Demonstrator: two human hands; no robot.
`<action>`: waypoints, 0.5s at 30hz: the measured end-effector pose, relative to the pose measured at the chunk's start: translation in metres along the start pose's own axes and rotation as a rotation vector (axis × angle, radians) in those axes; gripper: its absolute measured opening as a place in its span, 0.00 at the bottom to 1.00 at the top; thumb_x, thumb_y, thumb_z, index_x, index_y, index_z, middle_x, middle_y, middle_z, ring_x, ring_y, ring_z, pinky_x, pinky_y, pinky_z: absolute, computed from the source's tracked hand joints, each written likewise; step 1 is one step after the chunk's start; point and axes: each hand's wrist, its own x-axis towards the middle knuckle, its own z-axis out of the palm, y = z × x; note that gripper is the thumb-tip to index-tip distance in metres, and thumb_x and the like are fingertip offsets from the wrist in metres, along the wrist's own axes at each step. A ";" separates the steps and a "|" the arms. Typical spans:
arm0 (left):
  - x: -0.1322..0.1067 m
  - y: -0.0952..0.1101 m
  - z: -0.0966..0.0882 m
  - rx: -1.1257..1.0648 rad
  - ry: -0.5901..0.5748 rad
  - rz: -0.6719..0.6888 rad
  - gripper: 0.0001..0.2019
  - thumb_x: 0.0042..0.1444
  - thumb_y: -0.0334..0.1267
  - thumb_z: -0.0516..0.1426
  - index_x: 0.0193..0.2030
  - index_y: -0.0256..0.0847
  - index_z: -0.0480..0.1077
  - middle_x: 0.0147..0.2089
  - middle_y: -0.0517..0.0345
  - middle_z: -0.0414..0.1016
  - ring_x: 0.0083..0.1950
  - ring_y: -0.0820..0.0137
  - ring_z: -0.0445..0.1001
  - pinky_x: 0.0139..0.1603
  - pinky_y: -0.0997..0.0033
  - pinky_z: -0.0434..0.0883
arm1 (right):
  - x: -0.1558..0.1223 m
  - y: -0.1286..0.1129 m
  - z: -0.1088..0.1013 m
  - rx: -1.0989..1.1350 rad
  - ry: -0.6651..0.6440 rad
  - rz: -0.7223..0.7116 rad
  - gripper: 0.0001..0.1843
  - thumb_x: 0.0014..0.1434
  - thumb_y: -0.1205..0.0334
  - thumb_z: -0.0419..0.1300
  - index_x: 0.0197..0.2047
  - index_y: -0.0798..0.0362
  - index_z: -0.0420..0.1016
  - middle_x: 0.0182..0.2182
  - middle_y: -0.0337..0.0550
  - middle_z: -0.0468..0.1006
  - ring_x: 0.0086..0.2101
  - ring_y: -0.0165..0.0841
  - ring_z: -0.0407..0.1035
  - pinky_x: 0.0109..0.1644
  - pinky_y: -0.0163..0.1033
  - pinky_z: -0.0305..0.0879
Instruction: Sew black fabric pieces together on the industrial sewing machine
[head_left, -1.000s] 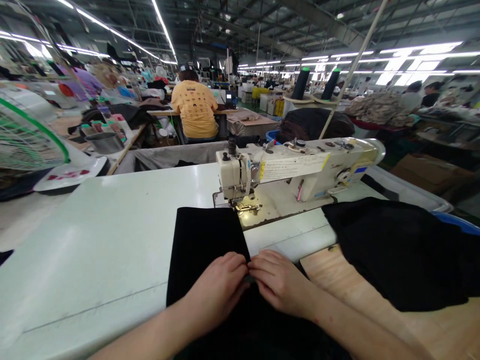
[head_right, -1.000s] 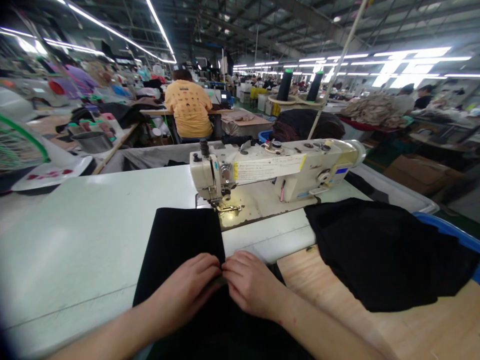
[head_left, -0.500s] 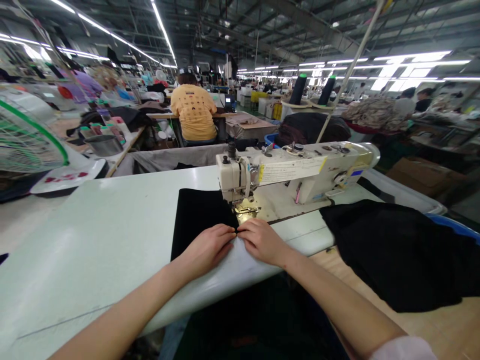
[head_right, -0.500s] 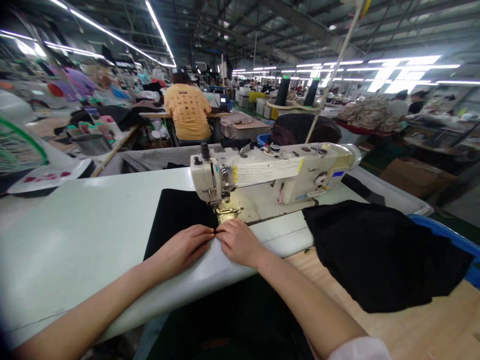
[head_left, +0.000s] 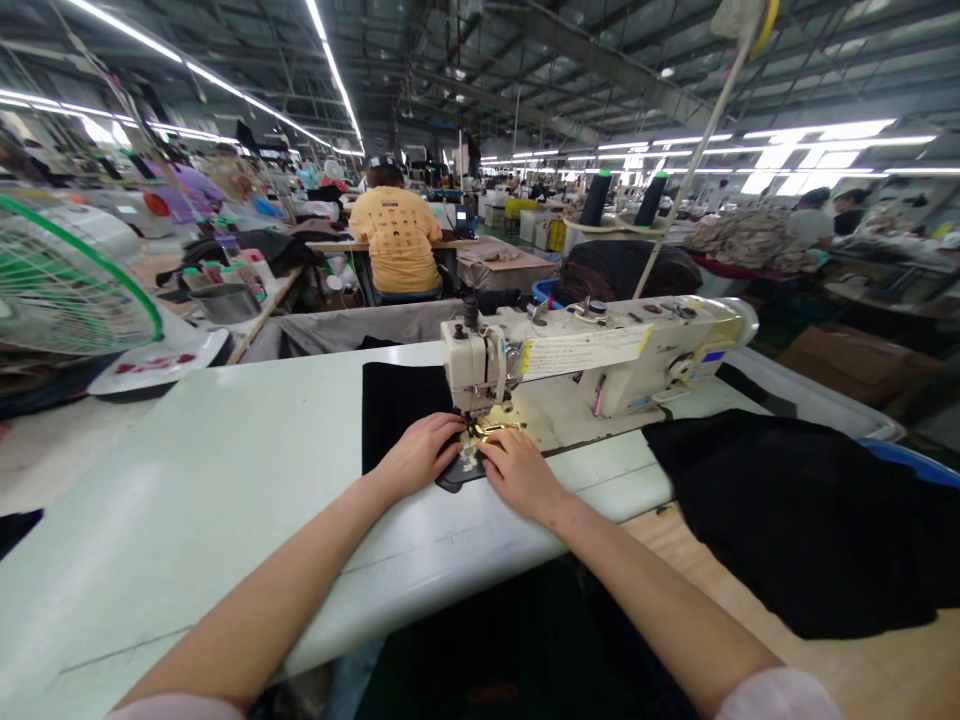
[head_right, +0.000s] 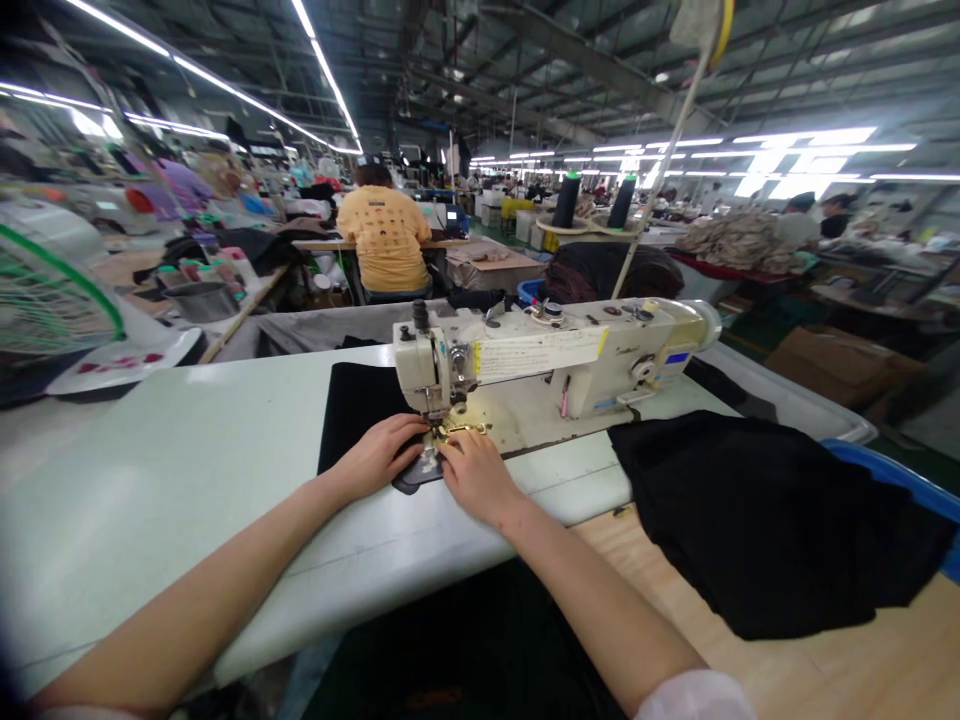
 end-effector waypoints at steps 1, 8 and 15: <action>-0.001 -0.001 0.003 0.014 0.010 -0.033 0.19 0.66 0.42 0.50 0.59 0.37 0.69 0.63 0.44 0.70 0.66 0.59 0.67 0.68 0.54 0.62 | -0.005 -0.002 0.000 0.005 0.004 0.000 0.15 0.63 0.69 0.56 0.52 0.54 0.75 0.48 0.51 0.75 0.50 0.42 0.67 0.56 0.50 0.66; -0.023 0.013 0.005 0.079 -0.007 -0.200 0.29 0.65 0.49 0.51 0.65 0.31 0.63 0.70 0.35 0.61 0.71 0.50 0.58 0.69 0.46 0.58 | -0.020 -0.010 -0.005 0.019 0.020 -0.056 0.17 0.65 0.69 0.53 0.56 0.56 0.73 0.51 0.53 0.76 0.51 0.43 0.69 0.58 0.52 0.68; -0.039 0.026 -0.016 0.103 -0.068 -0.208 0.20 0.69 0.41 0.44 0.58 0.40 0.72 0.63 0.46 0.73 0.63 0.60 0.71 0.64 0.58 0.66 | -0.015 -0.026 0.004 0.047 -0.076 -0.156 0.21 0.68 0.61 0.53 0.62 0.56 0.69 0.61 0.52 0.72 0.60 0.45 0.63 0.65 0.55 0.60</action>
